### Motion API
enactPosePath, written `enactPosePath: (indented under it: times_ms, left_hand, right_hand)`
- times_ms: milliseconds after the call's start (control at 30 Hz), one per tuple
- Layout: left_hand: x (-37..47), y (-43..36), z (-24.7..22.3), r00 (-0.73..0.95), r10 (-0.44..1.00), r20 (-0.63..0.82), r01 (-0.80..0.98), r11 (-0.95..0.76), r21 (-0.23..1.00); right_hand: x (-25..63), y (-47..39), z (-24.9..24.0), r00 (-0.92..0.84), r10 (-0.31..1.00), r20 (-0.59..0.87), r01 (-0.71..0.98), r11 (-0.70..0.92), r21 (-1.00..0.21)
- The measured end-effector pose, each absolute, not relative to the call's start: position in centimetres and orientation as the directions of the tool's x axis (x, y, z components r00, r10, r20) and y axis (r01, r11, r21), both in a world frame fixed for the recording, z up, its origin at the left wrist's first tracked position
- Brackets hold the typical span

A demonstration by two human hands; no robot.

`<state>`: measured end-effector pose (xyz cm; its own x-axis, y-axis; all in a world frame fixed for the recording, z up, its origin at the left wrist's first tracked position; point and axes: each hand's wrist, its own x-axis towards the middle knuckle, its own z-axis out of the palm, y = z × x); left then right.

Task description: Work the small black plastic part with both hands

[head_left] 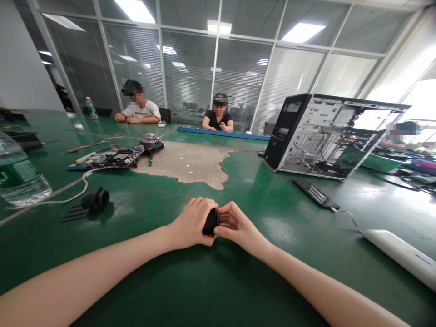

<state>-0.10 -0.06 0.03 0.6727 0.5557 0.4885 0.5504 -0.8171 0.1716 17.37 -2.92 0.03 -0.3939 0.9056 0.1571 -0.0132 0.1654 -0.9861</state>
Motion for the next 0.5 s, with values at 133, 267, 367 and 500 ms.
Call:
enactPosePath:
  times_ms: [133,267,367,500]
  left_hand:
    - [-0.01,-0.1,0.15,0.668,0.557,0.493,0.551,-0.816,0.175]
    - [0.02,-0.13,0.18,0.669,0.556,0.493,0.546,-0.818,0.181]
    - [0.01,-0.09,0.13,0.668,0.558,0.492,0.549,-0.816,0.179]
    - [-0.03,-0.03,0.05,0.67,0.559,0.488,0.552,-0.815,0.176]
  right_hand:
    - [17.18,-2.65,-0.09,-0.345,0.922,0.175,-0.008,0.183,-0.983]
    - [17.24,-2.43,0.01,-0.32,0.938,0.133,0.053,0.158,-0.986]
    - [17.46,-2.5,0.1,-0.371,0.92,0.128,0.046,0.156,-0.987]
    - [17.6,-2.67,0.07,-0.426,0.89,0.165,-0.019,0.174,-0.985]
